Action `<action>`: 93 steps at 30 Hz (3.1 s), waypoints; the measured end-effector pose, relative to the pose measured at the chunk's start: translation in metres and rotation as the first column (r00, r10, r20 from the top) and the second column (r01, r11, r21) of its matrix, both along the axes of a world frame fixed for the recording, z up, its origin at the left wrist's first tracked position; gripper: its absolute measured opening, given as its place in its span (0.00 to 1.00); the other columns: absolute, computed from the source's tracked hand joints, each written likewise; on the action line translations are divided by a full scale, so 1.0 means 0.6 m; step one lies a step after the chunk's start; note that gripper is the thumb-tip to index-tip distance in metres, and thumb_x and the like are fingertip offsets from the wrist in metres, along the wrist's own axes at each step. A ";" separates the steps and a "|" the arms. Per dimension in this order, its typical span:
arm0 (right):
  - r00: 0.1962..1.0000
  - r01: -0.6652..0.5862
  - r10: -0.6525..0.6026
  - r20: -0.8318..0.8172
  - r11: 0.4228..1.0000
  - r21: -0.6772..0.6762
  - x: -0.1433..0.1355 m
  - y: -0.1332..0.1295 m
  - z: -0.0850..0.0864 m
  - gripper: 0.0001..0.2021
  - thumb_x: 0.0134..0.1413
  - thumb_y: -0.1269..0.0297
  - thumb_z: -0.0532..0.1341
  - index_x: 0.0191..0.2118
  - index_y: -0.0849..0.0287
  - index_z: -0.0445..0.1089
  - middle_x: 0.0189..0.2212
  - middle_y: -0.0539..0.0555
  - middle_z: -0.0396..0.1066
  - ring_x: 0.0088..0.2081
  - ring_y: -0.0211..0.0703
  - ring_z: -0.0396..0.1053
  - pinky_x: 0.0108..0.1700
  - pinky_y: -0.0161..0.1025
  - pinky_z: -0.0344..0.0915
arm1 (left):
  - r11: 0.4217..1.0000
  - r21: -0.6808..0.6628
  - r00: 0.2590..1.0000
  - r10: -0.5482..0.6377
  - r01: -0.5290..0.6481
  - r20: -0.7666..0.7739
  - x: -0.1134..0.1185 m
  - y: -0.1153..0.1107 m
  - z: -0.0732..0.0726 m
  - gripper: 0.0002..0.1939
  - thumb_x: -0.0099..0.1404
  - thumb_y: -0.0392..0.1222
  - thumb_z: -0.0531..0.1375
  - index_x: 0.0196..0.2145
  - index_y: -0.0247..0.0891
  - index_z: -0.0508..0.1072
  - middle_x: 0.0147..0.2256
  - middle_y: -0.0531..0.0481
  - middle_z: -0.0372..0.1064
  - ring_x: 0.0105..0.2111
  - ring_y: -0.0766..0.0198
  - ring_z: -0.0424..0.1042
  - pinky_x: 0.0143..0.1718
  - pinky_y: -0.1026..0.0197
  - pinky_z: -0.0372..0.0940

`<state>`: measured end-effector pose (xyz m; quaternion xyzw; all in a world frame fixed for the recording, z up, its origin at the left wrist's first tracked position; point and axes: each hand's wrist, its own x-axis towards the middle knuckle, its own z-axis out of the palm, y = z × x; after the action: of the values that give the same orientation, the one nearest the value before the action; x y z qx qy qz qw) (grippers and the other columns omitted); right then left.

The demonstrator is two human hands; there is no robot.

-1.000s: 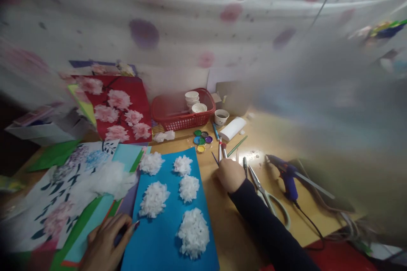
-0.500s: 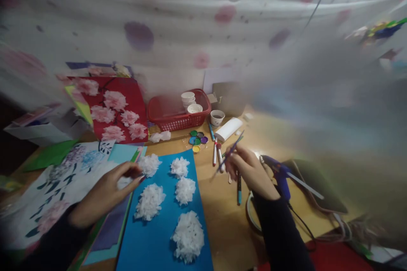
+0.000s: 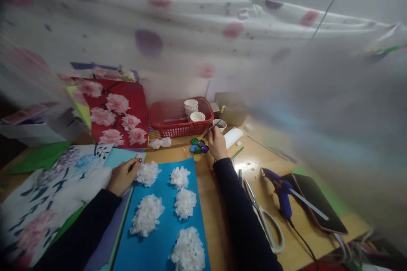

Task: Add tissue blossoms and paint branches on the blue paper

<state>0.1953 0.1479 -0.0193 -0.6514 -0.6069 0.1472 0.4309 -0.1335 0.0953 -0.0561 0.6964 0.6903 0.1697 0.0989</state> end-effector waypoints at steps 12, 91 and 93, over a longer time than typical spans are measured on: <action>0.993 0.054 -0.047 0.111 0.997 -0.056 0.010 0.012 -0.044 0.13 0.60 0.58 0.45 0.40 0.58 0.61 0.32 0.58 0.73 0.33 0.45 0.71 0.38 0.38 0.64 | 0.999 -0.044 1.000 0.000 0.001 0.012 0.001 0.003 -0.002 0.17 0.65 0.46 0.48 0.35 0.39 0.75 0.28 0.48 0.75 0.35 0.57 0.72 0.38 0.59 0.57; 0.896 -0.436 0.442 -0.044 0.893 0.109 -0.181 -0.166 -0.017 0.15 0.67 0.59 0.49 0.33 0.58 0.68 0.22 0.50 0.71 0.25 0.37 0.69 0.31 0.35 0.64 | 0.997 -0.080 0.976 0.035 -0.018 0.215 0.007 -0.007 0.004 0.13 0.54 0.51 0.62 0.37 0.46 0.75 0.34 0.53 0.75 0.40 0.57 0.71 0.48 0.52 0.52; 0.892 -0.444 0.450 -0.037 0.889 0.114 -0.185 -0.165 -0.027 0.15 0.67 0.59 0.49 0.33 0.58 0.68 0.22 0.50 0.71 0.25 0.38 0.70 0.31 0.35 0.64 | 0.997 -0.074 0.976 0.031 -0.016 0.216 0.007 -0.007 0.002 0.12 0.55 0.50 0.62 0.37 0.46 0.75 0.34 0.53 0.75 0.40 0.57 0.71 0.48 0.52 0.52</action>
<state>0.0842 0.0492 -0.0354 -0.4663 -0.7334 0.2316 0.4370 -0.1293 0.0912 -0.0547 0.6615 0.6892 0.2206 0.1967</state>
